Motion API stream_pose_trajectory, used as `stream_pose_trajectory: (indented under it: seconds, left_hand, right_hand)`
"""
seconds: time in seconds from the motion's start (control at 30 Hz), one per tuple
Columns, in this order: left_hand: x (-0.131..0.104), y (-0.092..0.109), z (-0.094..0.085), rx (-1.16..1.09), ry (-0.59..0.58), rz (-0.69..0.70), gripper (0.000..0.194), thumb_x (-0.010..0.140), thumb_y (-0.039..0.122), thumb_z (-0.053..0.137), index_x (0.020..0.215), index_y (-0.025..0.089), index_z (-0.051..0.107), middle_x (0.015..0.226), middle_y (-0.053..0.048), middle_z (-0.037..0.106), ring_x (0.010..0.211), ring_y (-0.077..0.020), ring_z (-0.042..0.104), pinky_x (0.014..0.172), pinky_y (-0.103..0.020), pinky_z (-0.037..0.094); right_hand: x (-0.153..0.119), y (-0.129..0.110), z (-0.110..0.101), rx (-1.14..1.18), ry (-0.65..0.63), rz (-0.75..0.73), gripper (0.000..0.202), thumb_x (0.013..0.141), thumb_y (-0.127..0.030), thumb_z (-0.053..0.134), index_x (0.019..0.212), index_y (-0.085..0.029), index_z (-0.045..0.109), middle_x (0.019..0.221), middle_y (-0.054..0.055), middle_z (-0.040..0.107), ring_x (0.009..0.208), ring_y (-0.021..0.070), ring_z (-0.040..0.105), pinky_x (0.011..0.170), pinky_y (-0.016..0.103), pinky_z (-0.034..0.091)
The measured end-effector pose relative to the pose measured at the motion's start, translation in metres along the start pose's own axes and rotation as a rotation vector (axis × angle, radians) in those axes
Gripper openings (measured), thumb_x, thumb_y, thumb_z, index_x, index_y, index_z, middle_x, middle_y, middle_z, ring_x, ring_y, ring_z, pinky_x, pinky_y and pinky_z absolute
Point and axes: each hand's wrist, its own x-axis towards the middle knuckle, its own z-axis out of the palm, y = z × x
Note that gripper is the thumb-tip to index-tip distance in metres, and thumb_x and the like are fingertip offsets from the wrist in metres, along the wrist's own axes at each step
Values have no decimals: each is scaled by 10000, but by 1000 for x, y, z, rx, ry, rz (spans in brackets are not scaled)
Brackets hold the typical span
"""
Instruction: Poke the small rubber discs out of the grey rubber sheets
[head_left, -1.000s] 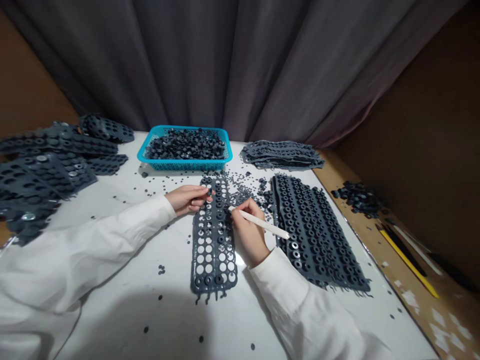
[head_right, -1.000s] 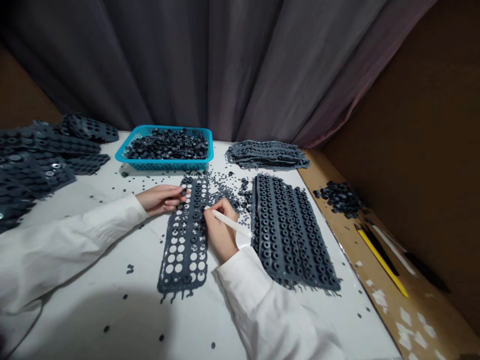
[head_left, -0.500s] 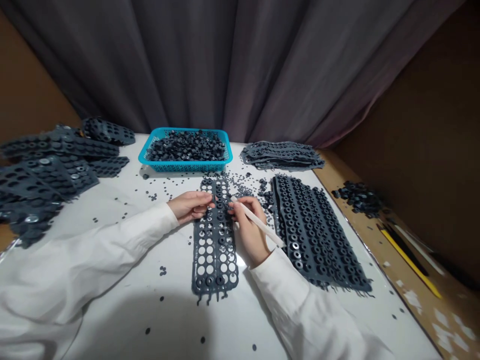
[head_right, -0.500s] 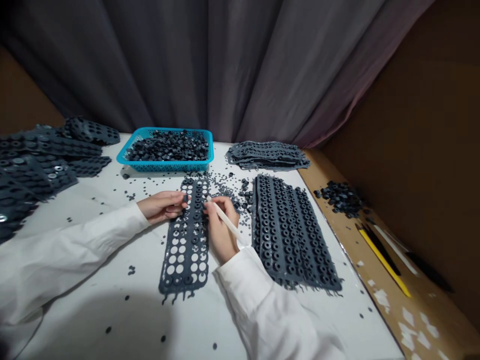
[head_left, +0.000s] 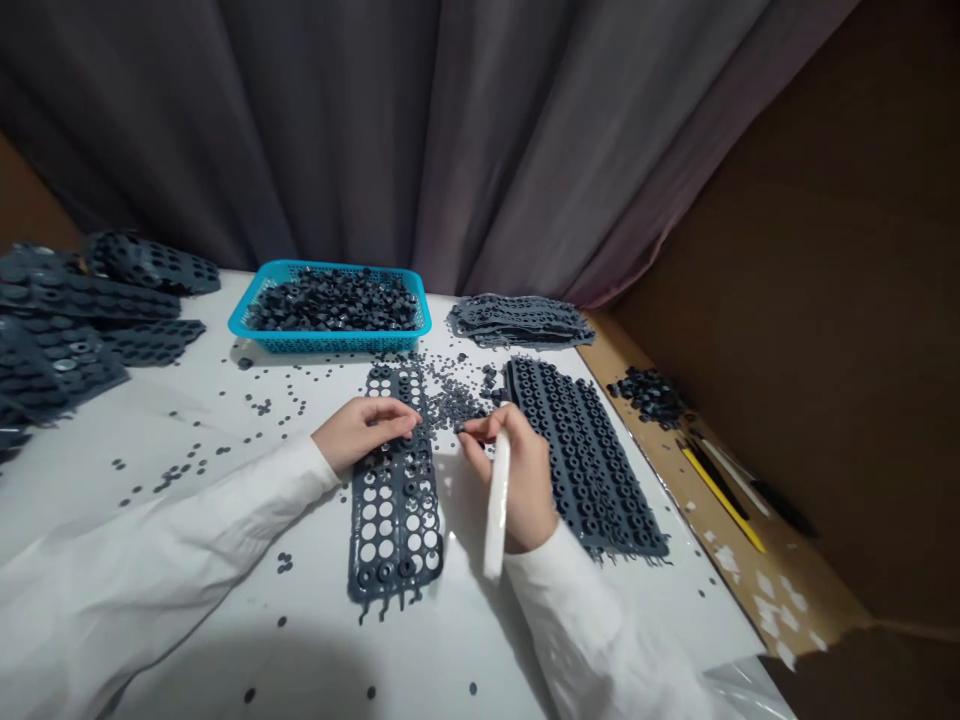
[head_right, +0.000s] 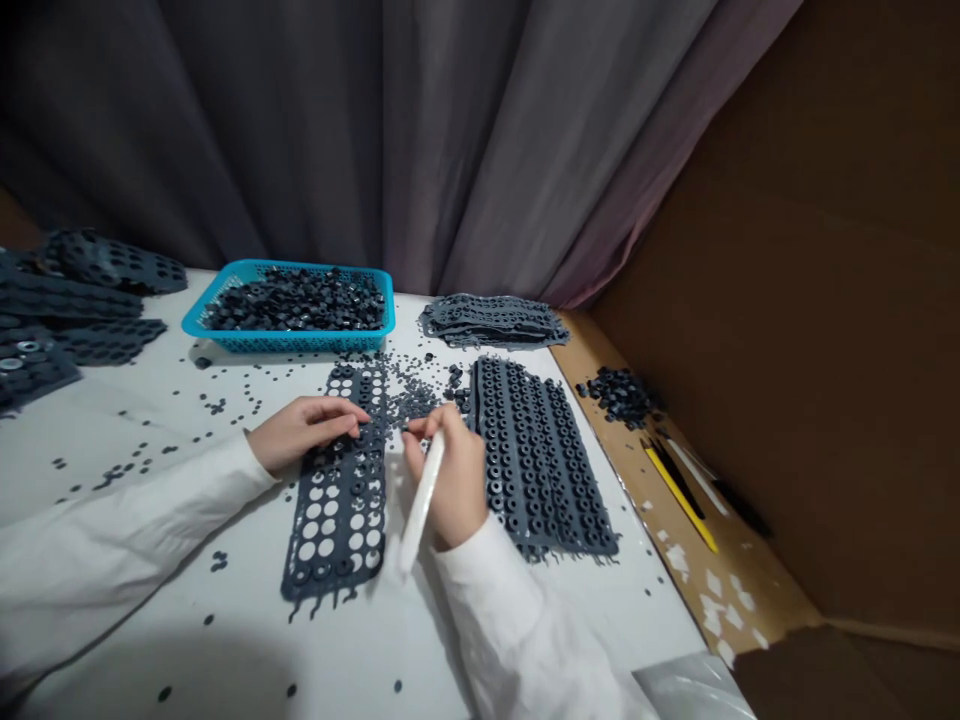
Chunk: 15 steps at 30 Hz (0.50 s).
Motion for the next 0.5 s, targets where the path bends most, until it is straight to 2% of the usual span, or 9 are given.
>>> stream_pose_trajectory:
  seconds: [0.13,0.27,0.37,0.43,0.47,0.5]
  left_hand:
    - [5,-12,-12,402,120,187,270,734,397,610,842,157,671,717,-12,623,510,-99,402,520,-230,341]
    - [11,-33,-16,583,81,385,224,780,333,548,865,152,649,754,-38,606,616,-137,516,596,-240,409]
    - [13,-44,-16,636,68,453,221,803,325,522,885,152,630,749,-39,567,708,-163,563,657,-252,432]
    - [14,-49,-16,651,76,463,222,815,335,512,899,158,618,752,-34,556,719,-165,565,681,-260,436]
    - [14,-50,-16,657,77,466,224,819,340,509,905,162,613,758,-33,555,722,-166,565,688,-263,438]
    - [14,-50,-16,664,78,469,226,822,343,504,911,165,610,766,-34,557,727,-169,565,693,-267,439]
  right_hand:
    - [15,6,-48,-276,-79,14,213,693,-175,599,719,-228,395,707,23,657,634,181,624,613,271,445]
    - [25,7,-76,-591,-170,-26,228,658,-171,592,687,-232,374,647,4,635,597,180,603,578,253,409]
    - [39,12,-94,-695,-214,-53,212,646,-170,597,674,-228,395,657,5,649,601,175,604,577,245,405]
    - [56,23,-114,-754,-157,-7,208,622,-152,616,659,-222,424,673,15,663,632,176,617,603,244,415]
    - [67,31,-127,-834,-83,63,212,597,-136,631,638,-218,439,672,23,662,651,180,618,615,246,417]
    - [77,40,-142,-924,48,173,217,573,-124,644,614,-215,452,663,30,657,671,186,617,621,247,414]
